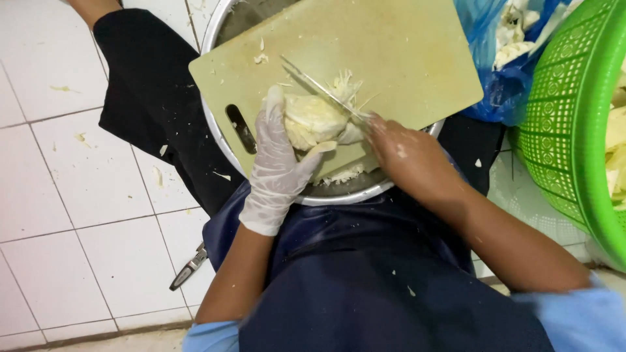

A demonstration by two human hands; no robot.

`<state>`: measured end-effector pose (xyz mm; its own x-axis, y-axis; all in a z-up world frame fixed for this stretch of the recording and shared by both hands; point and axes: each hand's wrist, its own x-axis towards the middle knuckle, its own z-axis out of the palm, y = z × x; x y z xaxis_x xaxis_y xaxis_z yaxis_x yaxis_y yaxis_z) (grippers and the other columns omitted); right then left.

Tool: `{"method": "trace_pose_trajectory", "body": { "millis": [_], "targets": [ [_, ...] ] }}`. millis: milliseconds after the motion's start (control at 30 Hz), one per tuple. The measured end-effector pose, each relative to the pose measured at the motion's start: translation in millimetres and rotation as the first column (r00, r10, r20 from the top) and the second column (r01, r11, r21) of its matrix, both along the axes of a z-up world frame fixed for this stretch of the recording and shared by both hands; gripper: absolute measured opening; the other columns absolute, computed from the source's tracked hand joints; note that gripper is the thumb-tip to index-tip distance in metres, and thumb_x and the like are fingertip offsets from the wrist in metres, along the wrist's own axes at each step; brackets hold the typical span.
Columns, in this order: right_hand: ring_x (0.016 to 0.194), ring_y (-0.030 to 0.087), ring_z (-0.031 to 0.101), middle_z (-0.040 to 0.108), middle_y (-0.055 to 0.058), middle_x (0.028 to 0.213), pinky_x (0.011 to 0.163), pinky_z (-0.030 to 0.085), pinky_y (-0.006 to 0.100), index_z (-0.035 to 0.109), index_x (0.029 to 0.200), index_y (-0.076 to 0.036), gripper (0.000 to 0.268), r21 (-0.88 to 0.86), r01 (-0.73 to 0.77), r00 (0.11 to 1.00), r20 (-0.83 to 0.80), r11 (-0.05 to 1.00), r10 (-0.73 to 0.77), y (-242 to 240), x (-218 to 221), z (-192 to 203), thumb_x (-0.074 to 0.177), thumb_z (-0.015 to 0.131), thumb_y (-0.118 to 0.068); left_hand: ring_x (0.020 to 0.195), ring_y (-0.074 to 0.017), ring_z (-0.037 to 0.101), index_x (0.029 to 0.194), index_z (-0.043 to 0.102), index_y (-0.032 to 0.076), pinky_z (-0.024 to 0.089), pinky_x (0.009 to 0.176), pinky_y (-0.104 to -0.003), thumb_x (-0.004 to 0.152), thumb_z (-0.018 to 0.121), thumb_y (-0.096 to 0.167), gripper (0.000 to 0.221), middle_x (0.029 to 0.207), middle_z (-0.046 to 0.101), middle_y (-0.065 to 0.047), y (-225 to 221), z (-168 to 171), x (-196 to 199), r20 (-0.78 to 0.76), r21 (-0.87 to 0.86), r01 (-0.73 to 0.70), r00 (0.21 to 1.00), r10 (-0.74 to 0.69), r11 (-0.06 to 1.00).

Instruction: A person sitting on the floor shreds cabbage using a knife and a cutting board, then transfers the shredded cabbage to a basket.

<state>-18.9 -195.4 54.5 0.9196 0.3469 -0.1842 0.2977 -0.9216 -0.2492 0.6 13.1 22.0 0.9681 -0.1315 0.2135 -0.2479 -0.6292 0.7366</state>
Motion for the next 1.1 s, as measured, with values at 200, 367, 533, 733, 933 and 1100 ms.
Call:
{"method": "trace_pose_trajectory", "body": {
  "millis": [200, 367, 533, 733, 933, 1100],
  "targets": [
    [0.052, 0.01, 0.061, 0.051, -0.01, 0.064, 0.045, 0.047, 0.022, 0.055, 0.094, -0.025, 0.009, -0.364, -0.021, 0.959, 0.256, 0.931, 0.121, 3.6, -32.2, 41.6, 0.096, 0.049, -0.031, 0.131, -0.0478, 0.039, 0.138, 0.035, 0.002, 0.034, 0.111, -0.049, 0.07, 0.088, 0.039, 0.093, 0.134, 0.035, -0.028, 4.0, -17.9, -1.4, -0.035, 0.04, 0.019, 0.999, -0.018, 0.999],
    [0.054, 0.029, 0.062, 0.057, 0.009, 0.072, 0.047, 0.05, 0.041, 0.048, 0.126, -0.008, 0.032, -0.03, -0.036, 0.999, -0.026, 0.999, 0.036, 5.0, -15.7, -3.9, 0.095, 0.041, -0.013, 0.135, -0.0452, 0.036, 0.145, 0.03, 0.007, 0.032, 0.114, -0.047, 0.076, 0.084, 0.039, 0.092, 0.137, 0.035, -0.026, -0.1, -0.8, -3.1, -0.072, 0.024, 0.008, 0.997, -0.007, 1.0],
    [0.063, 0.035, 0.066, 0.061, 0.011, 0.078, 0.052, 0.053, 0.047, 0.05, 0.127, -0.012, 0.033, -0.021, 0.006, 1.0, 0.024, 1.0, -0.006, -1.1, 15.5, -35.9, 0.099, 0.045, -0.028, 0.133, -0.052, 0.034, 0.139, 0.034, 0.003, 0.028, 0.114, -0.054, 0.067, 0.089, 0.042, 0.099, 0.137, 0.03, -0.033, 9.1, 0.0, -0.2, -0.123, -0.093, 0.045, 0.991, -0.056, 0.995],
    [0.069, 0.039, 0.067, 0.064, 0.013, 0.083, 0.057, 0.054, 0.051, 0.046, 0.126, -0.015, 0.033, -0.022, 0.002, 0.985, -0.17, 1.0, -0.006, 1.0, -11.3, 19.6, 0.096, 0.043, -0.027, 0.133, -0.0485, 0.036, 0.138, 0.036, 0.002, 0.03, 0.113, -0.05, 0.07, 0.086, 0.042, 0.094, 0.136, 0.033, -0.031, 11.1, -9.2, -5.0, -0.118, -0.084, 0.041, 0.992, -0.051, 0.996],
    [0.058, 0.033, 0.066, 0.056, 0.009, 0.073, 0.051, 0.054, 0.045, 0.041, 0.138, -0.014, 0.045, -0.115, -0.091, 0.995, -0.044, 0.989, 0.087, 6.0, 5.0, -42.0, 0.093, 0.04, -0.017, 0.13, -0.0479, 0.04, 0.134, 0.04, 0.002, 0.033, 0.112, -0.049, 0.07, 0.086, 0.04, 0.087, 0.13, 0.038, -0.027, 10.3, -0.7, -1.3, -0.086, -0.058, 0.04, 0.995, -0.045, 0.997],
    [0.07, 0.04, 0.068, 0.066, 0.019, 0.081, 0.058, 0.054, 0.052, 0.056, 0.124, -0.003, 0.036, 0.07, -0.002, 0.995, -0.097, 0.998, 0.009, 4.0, 23.5, 1.4, 0.098, 0.047, -0.025, 0.127, -0.0491, 0.043, 0.13, 0.041, 0.002, 0.034, 0.111, -0.05, 0.062, 0.09, 0.044, 0.094, 0.128, 0.037, -0.028, 10.2, -4.6, 1.3, -0.072, -0.09, 0.003, 0.997, -0.01, 0.996]
  ]
}}
